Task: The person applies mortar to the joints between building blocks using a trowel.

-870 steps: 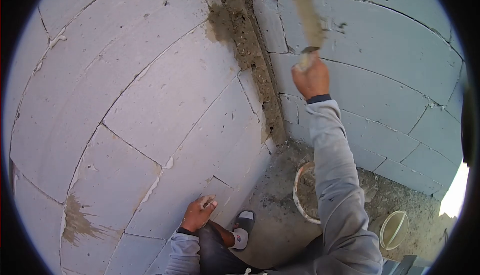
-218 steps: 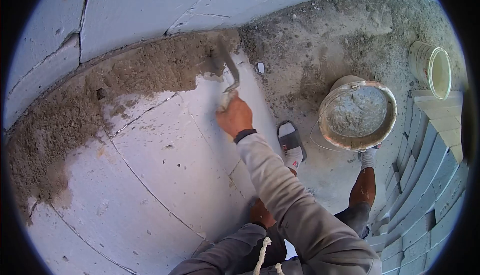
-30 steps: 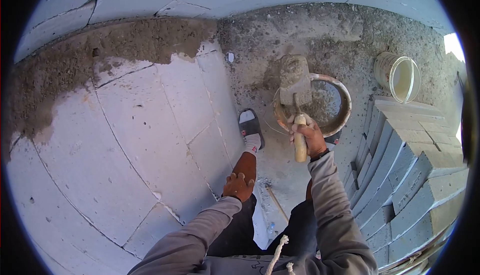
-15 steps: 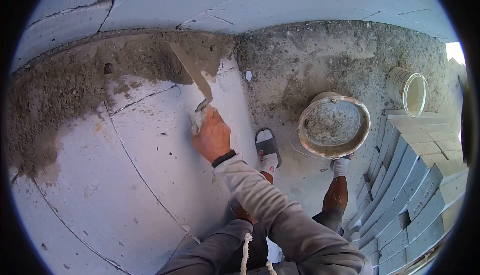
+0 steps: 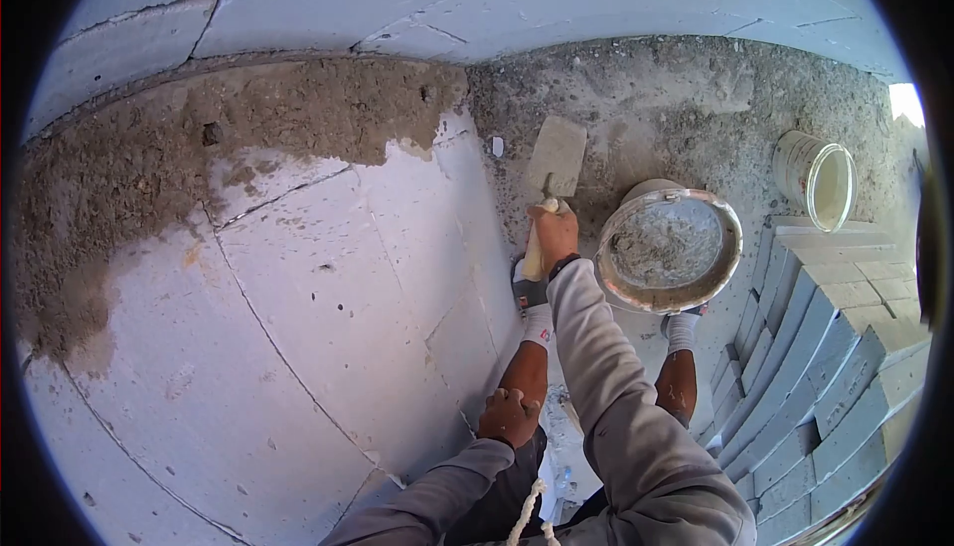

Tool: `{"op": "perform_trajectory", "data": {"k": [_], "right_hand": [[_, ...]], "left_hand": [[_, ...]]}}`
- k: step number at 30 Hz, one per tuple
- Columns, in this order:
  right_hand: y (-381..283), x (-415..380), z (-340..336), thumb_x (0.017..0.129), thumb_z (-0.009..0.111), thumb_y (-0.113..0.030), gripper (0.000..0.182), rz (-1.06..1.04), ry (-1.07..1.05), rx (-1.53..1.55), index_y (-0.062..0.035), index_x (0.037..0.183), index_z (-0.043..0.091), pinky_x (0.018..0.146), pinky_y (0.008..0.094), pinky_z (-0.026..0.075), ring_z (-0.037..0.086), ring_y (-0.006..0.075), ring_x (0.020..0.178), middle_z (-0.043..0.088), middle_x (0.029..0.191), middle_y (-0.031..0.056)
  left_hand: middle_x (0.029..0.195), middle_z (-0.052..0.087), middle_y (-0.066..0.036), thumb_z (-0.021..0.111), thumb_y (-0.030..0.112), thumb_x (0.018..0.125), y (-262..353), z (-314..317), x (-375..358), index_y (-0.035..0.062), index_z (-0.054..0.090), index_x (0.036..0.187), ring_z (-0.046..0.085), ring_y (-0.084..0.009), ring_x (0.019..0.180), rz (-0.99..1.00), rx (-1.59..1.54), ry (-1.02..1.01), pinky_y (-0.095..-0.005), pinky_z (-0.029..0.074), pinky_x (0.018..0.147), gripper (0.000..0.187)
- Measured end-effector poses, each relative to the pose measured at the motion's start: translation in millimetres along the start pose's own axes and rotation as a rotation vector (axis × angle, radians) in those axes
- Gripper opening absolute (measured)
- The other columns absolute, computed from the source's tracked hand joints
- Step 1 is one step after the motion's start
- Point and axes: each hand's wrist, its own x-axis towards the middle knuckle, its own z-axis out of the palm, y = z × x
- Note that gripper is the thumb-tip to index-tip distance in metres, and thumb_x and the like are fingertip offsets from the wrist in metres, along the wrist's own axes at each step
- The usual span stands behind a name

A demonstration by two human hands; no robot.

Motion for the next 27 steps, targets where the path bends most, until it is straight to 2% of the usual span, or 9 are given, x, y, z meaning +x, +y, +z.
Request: {"op": "perform_trajectory", "data": {"k": [2, 3, 6, 7, 9, 12, 15, 22, 27], "right_hand": [[-25.1, -2.0, 8.3, 0.076, 0.066, -0.012, 0.018, 0.075, -0.263, 0.074, 0.0001, 0.083, 0.055, 0.046, 0.0372, 0.046, 0.055, 0.0221, 0.047, 0.058, 0.067, 0.0077], [-26.8, 4.4, 19.3, 0.075, 0.069, -0.016, 0.023, 0.051, -0.320, 0.022, 0.0013, 0.085, 0.057, 0.047, 0.0376, 0.048, 0.059, 0.0224, 0.050, 0.061, 0.069, 0.0121], [2.7, 49.8, 68.4, 0.072, 0.071, -0.020, 0.031, -0.004, -0.175, -0.329, 0.0015, 0.091, 0.060, 0.058, 0.0403, 0.053, 0.067, 0.0300, 0.064, 0.067, 0.080, 0.0201], [-2.7, 46.0, 80.6, 0.072, 0.071, -0.020, 0.031, 0.001, -0.184, -0.323, 0.0015, 0.091, 0.060, 0.058, 0.0403, 0.053, 0.067, 0.0300, 0.064, 0.067, 0.080, 0.0201], [-15.3, 39.3, 93.8, 0.070, 0.072, -0.024, 0.038, -0.328, -0.042, -0.624, 0.0010, 0.098, 0.063, 0.073, 0.0428, 0.053, 0.067, 0.0377, 0.085, 0.067, 0.092, 0.0252], [-20.5, 40.8, 101.0, 0.070, 0.071, -0.025, 0.039, -0.335, -0.091, -0.660, 0.0003, 0.098, 0.065, 0.082, 0.0449, 0.050, 0.062, 0.0416, 0.096, 0.067, 0.096, 0.0248], [-17.7, 45.4, 97.4, 0.071, 0.072, -0.028, 0.037, -0.401, -0.123, -0.669, 0.0033, 0.088, 0.065, 0.077, 0.0413, 0.051, 0.066, 0.0376, 0.088, 0.068, 0.088, 0.0243], [-19.9, 49.7, 86.6, 0.071, 0.070, -0.028, 0.034, -0.346, -0.150, -0.746, 0.0014, 0.088, 0.066, 0.077, 0.0417, 0.051, 0.065, 0.0379, 0.089, 0.068, 0.091, 0.0232], [-27.9, 48.8, 83.7, 0.070, 0.071, -0.029, 0.039, -0.422, -0.080, -0.775, 0.0048, 0.089, 0.064, 0.077, 0.0428, 0.050, 0.065, 0.0397, 0.089, 0.066, 0.091, 0.0274]], "left_hand": [[0.113, 0.057, -0.017, 0.056, 0.041, 0.084, 2.4, -8.8, -1.3, 0.0064, 0.062, 0.103, 0.056, -0.0360, 0.106, -0.002, -0.050, -0.026, -0.0467, 0.047, 0.090, 0.040], [0.113, 0.057, -0.017, 0.056, 0.041, 0.084, 0.5, -8.0, 1.1, 0.0064, 0.062, 0.103, 0.056, -0.0360, 0.106, -0.004, -0.053, -0.027, -0.0467, 0.047, 0.090, 0.040], [0.115, 0.055, -0.018, 0.054, 0.041, 0.085, -4.9, -10.9, 5.8, 0.0063, 0.060, 0.107, 0.053, -0.0372, 0.111, -0.014, -0.090, -0.058, -0.0480, 0.047, 0.091, 0.042], [0.115, 0.055, -0.018, 0.054, 0.041, 0.085, -1.8, -17.5, 2.9, 0.0065, 0.060, 0.107, 0.052, -0.0368, 0.112, -0.011, -0.095, -0.058, -0.0475, 0.047, 0.091, 0.041], [0.116, 0.055, -0.018, 0.054, 0.040, 0.085, -1.0, -23.2, 3.0, 0.0067, 0.060, 0.107, 0.052, -0.0365, 0.112, -0.011, -0.093, -0.062, -0.0471, 0.047, 0.091, 0.041], [0.116, 0.055, -0.017, 0.054, 0.040, 0.085, -0.2, -21.9, 3.5, 0.0065, 0.061, 0.107, 0.052, -0.0356, 0.113, 0.002, -0.100, -0.060, -0.0465, 0.047, 0.092, 0.040], [0.116, 0.055, -0.018, 0.055, 0.040, 0.085, -1.9, -18.7, 5.2, 0.0065, 0.060, 0.107, 0.053, -0.0359, 0.112, 0.001, -0.120, -0.048, -0.0468, 0.047, 0.092, 0.040], [0.110, 0.055, -0.017, 0.056, 0.039, 0.085, -0.5, -15.2, 4.5, 0.0068, 0.060, 0.105, 0.055, -0.0366, 0.106, 0.055, -0.078, -0.012, -0.0482, 0.050, 0.086, 0.039], [0.110, 0.055, -0.017, 0.056, 0.039, 0.084, -3.1, -12.6, 4.4, 0.0070, 0.060, 0.105, 0.055, -0.0367, 0.106, 0.063, -0.082, 0.013, -0.0486, 0.050, 0.085, 0.038]]}}
